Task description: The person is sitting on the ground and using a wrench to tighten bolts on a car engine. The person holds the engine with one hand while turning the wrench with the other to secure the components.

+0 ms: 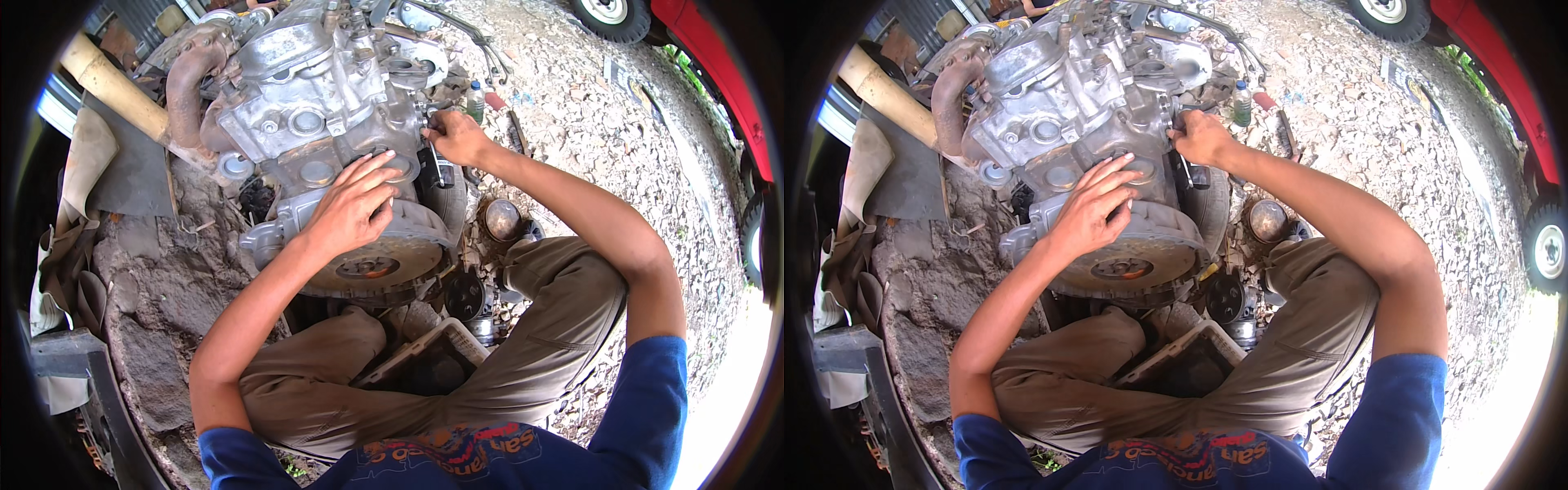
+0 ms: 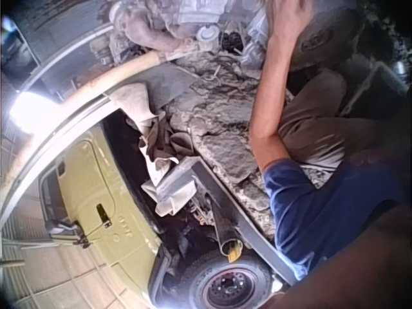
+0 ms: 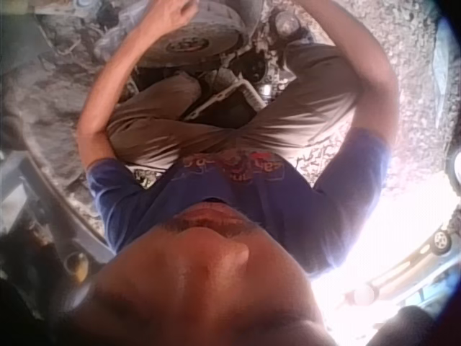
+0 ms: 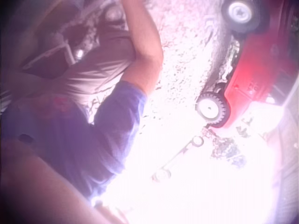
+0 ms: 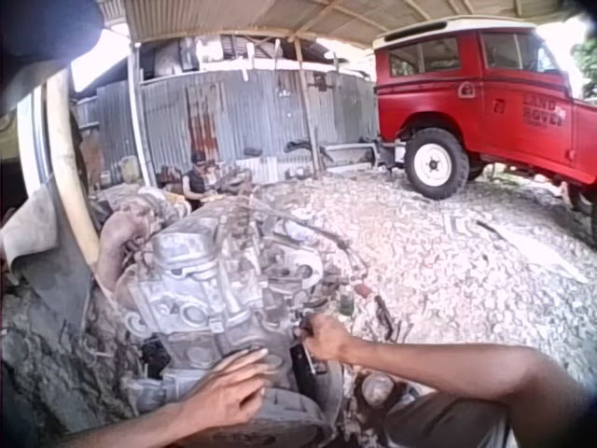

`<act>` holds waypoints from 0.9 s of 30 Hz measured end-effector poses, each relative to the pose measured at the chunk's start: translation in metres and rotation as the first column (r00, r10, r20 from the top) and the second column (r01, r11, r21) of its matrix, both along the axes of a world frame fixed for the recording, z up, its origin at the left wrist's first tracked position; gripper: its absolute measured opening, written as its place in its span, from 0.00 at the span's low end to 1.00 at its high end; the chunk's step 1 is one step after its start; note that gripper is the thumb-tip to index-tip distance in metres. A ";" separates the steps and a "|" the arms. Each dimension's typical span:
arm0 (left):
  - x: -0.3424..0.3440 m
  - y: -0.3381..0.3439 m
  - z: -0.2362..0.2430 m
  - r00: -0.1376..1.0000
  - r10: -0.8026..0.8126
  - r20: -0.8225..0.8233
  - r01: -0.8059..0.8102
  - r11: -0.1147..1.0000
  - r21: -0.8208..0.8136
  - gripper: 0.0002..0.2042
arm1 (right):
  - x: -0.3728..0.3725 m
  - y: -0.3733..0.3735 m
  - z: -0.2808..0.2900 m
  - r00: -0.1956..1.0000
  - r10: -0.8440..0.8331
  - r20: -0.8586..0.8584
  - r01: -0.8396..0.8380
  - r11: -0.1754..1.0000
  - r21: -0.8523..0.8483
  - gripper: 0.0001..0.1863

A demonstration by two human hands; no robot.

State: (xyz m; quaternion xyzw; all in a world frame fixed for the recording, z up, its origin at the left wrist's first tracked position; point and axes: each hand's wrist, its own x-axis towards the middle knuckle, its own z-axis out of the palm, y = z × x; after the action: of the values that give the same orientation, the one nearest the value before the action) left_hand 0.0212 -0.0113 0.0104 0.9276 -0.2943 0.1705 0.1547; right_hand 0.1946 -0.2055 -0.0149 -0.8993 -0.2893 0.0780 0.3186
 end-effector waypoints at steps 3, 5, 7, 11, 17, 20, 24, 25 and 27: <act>0.001 -0.001 -0.001 1.000 0.003 -0.009 -0.003 1.000 -0.004 0.05 | -0.002 0.003 -0.001 0.998 -0.038 -0.053 0.037 0.999 -0.014 0.20; 0.001 -0.001 0.000 1.000 0.000 -0.007 0.000 1.000 0.004 0.05 | 0.006 0.003 -0.012 1.000 -0.007 -0.003 0.007 1.000 0.003 0.20; 0.001 -0.001 0.001 1.000 0.004 -0.007 -0.004 1.000 0.005 0.05 | 0.006 0.003 -0.017 1.000 0.000 0.005 0.000 0.999 0.042 0.20; 0.000 -0.001 0.000 1.000 0.012 -0.011 -0.012 1.000 0.013 0.05 | -0.006 -0.004 -0.029 0.990 0.060 -0.129 -0.053 0.997 0.055 0.18; 0.000 -0.002 0.002 1.000 0.018 -0.016 -0.017 1.000 0.019 0.05 | -0.012 -0.007 -0.047 0.948 0.063 -0.312 -0.047 0.997 0.057 0.16; 0.001 -0.002 0.001 1.000 0.012 -0.014 -0.012 1.000 0.009 0.05 | -0.009 -0.010 -0.055 0.912 0.025 -0.409 0.043 0.987 0.156 0.16; 0.000 -0.001 0.001 1.000 0.005 -0.014 -0.005 1.000 0.001 0.05 | -0.010 -0.008 -0.068 0.884 0.035 -0.466 0.116 0.949 0.292 0.16; 0.000 -0.001 0.001 1.000 0.003 -0.008 -0.003 1.000 0.006 0.05 | -0.010 -0.008 -0.069 0.905 0.044 -0.422 0.080 0.959 0.272 0.16; 0.001 -0.001 0.000 1.000 0.002 0.005 -0.002 1.000 0.016 0.05 | -0.012 -0.007 -0.068 0.934 0.077 -0.348 0.011 0.970 0.244 0.16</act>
State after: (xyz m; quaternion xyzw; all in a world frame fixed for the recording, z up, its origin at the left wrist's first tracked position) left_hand 0.0218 -0.0124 0.0101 0.9286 -0.2952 0.1708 0.1463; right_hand 0.1822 -0.2121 -0.0824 -0.8198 -0.2495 0.2086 0.4713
